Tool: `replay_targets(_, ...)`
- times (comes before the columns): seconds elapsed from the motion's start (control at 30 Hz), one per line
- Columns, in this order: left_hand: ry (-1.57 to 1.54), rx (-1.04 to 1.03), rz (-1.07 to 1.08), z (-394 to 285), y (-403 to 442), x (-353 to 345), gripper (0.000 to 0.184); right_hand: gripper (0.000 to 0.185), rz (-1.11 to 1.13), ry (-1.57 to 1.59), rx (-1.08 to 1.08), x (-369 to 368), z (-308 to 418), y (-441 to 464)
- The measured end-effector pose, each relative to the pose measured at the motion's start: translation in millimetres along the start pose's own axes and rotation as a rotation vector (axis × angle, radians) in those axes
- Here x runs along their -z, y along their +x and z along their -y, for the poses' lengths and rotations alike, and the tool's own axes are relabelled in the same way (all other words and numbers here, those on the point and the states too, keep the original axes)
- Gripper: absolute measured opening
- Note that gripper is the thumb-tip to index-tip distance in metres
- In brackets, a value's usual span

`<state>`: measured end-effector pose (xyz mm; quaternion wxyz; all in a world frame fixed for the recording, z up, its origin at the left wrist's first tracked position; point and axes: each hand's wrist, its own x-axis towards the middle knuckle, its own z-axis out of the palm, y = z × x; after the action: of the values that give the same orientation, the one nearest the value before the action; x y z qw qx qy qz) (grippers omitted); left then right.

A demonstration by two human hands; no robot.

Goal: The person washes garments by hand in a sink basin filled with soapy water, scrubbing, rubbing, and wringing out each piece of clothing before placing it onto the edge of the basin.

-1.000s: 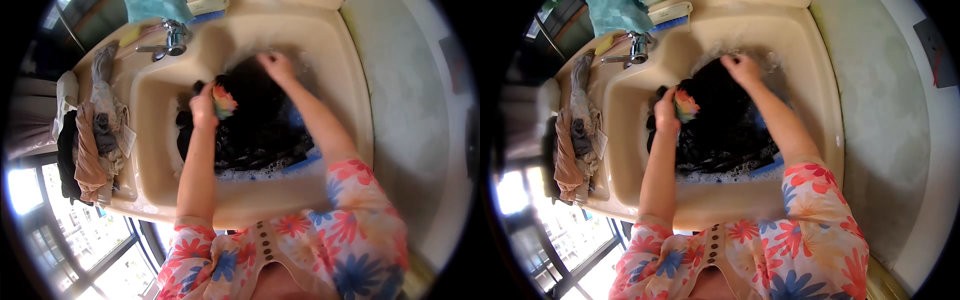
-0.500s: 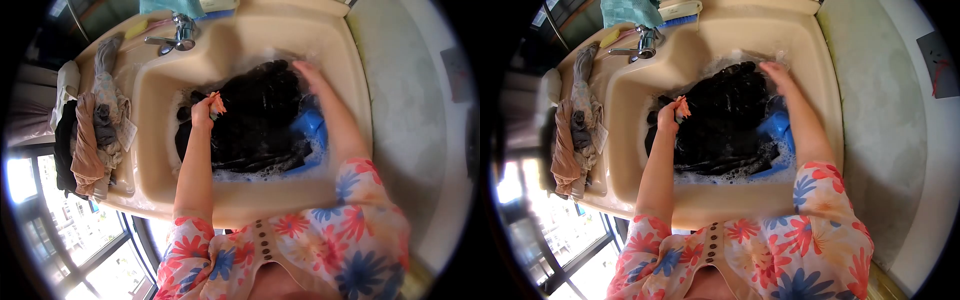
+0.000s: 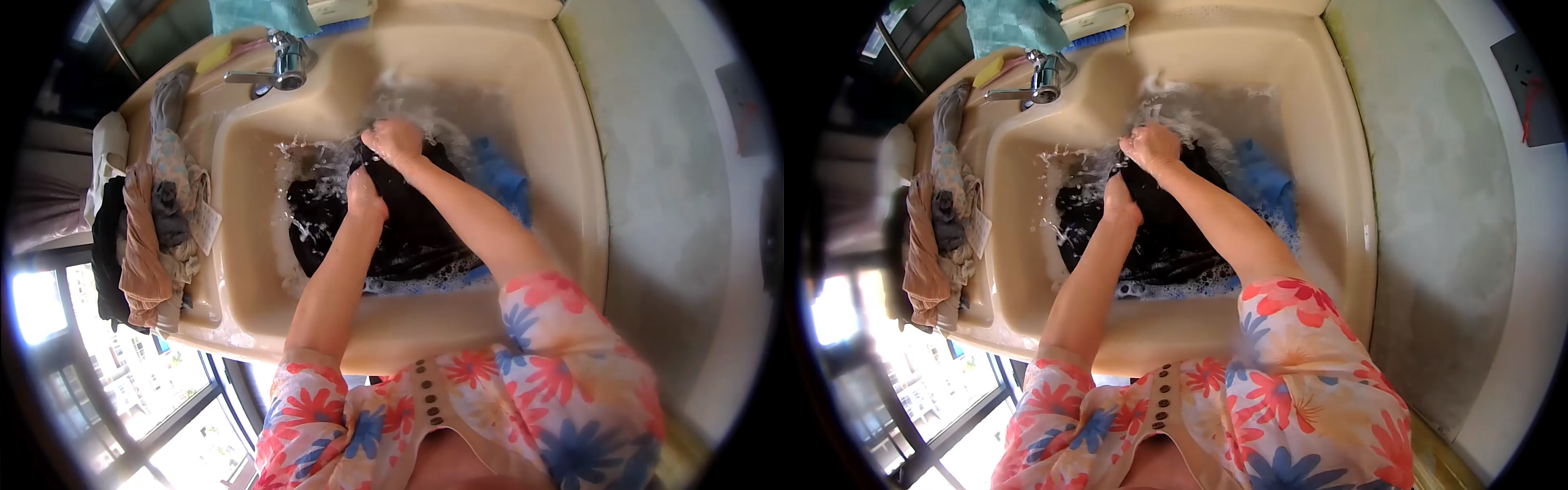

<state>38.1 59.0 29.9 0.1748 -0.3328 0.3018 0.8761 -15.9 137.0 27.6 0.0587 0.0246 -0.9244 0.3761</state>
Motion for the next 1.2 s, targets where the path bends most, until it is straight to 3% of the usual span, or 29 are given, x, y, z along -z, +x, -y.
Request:
replay_targets(0.07, 0.010, 0.031, 0.019, -2, -5, -5, 0.030, 0.031, -0.057, -0.050, -0.086, 4, 3, -4)
replay_targets(0.1, -0.003, 0.007, 0.079, -5, 6, 10, 0.030, 0.030, -0.011, -0.026, -0.004, 14, 17, -19)
replay_targets(0.13, -0.129, -0.037, 0.506, 2, 48, 58, 0.030, 0.022, -0.080, 0.054, 0.165, 27, 39, -38)
replay_targets(0.2, -0.421, -0.294, 1.151, 28, 51, 54, 0.033, 0.008, -0.221, 0.213, 0.484, 49, 74, -68)
replay_targets(0.23, -0.397, -0.187, 1.180, 15, 44, 55, 0.034, 0.011, -0.160, 0.171, 0.314, 38, 62, -63)
replay_targets(0.27, 0.014, -0.136, 0.529, -3, 36, 58, 0.035, 0.016, -0.100, 0.128, 0.152, 19, 36, -45)
replay_targets(0.3, 0.155, -0.049, -0.013, -11, 3, 7, 0.036, 0.023, -0.042, 0.079, -0.007, 11, 15, -21)
replay_targets(0.33, 0.240, -0.134, -0.089, -15, 4, -2, 0.034, 0.031, 0.038, -0.001, -0.120, 22, -10, 2)
replay_targets(0.37, 0.326, -0.216, -0.171, -20, 6, -6, 0.032, 0.034, -0.023, 0.000, 0.045, 13, -64, 17)
replay_targets(0.4, 0.568, -0.264, -0.080, -35, 2, -5, 0.036, 0.037, 0.062, -0.084, -0.097, 46, -63, 20)
replay_targets(0.43, 0.372, -0.209, -0.107, -46, -7, -10, 0.040, 0.038, 0.021, -0.023, -0.225, 66, -76, 25)
replay_targets(0.5, 0.310, -0.374, -0.243, -70, -6, 3, 0.043, 0.047, -0.142, 0.010, -0.273, 100, -146, 34)
replay_targets(0.57, 0.352, -0.369, -0.212, -76, -3, 19, 0.049, 0.057, 0.006, -0.050, -0.465, 107, -153, 28)
replay_targets(0.6, 0.555, -0.486, -0.269, -64, -3, 18, 0.060, 0.060, -0.155, -0.107, -0.219, 62, -172, 27)
replay_targets(0.63, 0.669, -0.492, -0.182, -51, 18, 38, 0.065, 0.055, 0.093, 0.184, -0.209, 51, -144, 17)
replay_targets(0.67, 0.733, -0.418, -0.163, -43, 18, 39, 0.063, 0.050, 0.272, 0.264, -0.052, 53, -109, 6)
replay_targets(0.73, 0.776, -0.304, -0.204, -39, 19, 39, 0.066, 0.042, 0.370, 0.085, 0.065, 46, -91, -4)
replay_targets(0.77, 0.643, -0.268, -0.165, -46, 19, 40, 0.062, 0.041, 0.460, 0.034, 0.069, 57, -82, -2)
replay_targets(0.83, 0.353, -0.189, -0.102, -68, 11, 46, 0.054, 0.040, 0.240, 0.333, -0.190, 86, -121, 17)
replay_targets(0.9, 0.394, -0.145, -0.149, -69, 20, 56, 0.059, 0.046, 0.062, 0.426, -0.404, 117, -143, 31)
replay_targets(0.93, 0.404, -0.132, -0.180, -65, 24, 51, 0.060, 0.051, 0.089, 0.406, -0.298, 110, -136, 28)
replay_targets(1.0, 0.517, -0.130, -0.052, -53, -6, 20, 0.087, 0.061, 0.135, 0.275, -0.136, 57, -128, 26)
replay_targets(1.03, 0.415, -0.083, 0.032, -51, -5, 19, 0.086, 0.063, 0.160, 0.017, -0.084, 58, -76, 9)
replay_targets(1.07, 0.317, -0.036, 0.114, -51, -2, 21, 0.085, 0.055, 0.347, 0.181, -0.037, 33, -67, 8)
replay_targets(1.1, 0.219, 0.011, 0.194, -52, 3, 25, 0.084, 0.047, 0.297, 0.153, 0.197, 6, -52, -2)
replay_targets(1.17, 0.003, 0.126, 0.615, -55, 28, 61, 0.067, 0.045, 0.217, 0.076, 0.458, 20, 31, -53)
replay_targets(1.2, -0.232, 0.345, 0.884, -50, 26, 61, 0.054, 0.032, 0.147, 0.198, 0.509, 27, 62, -80)
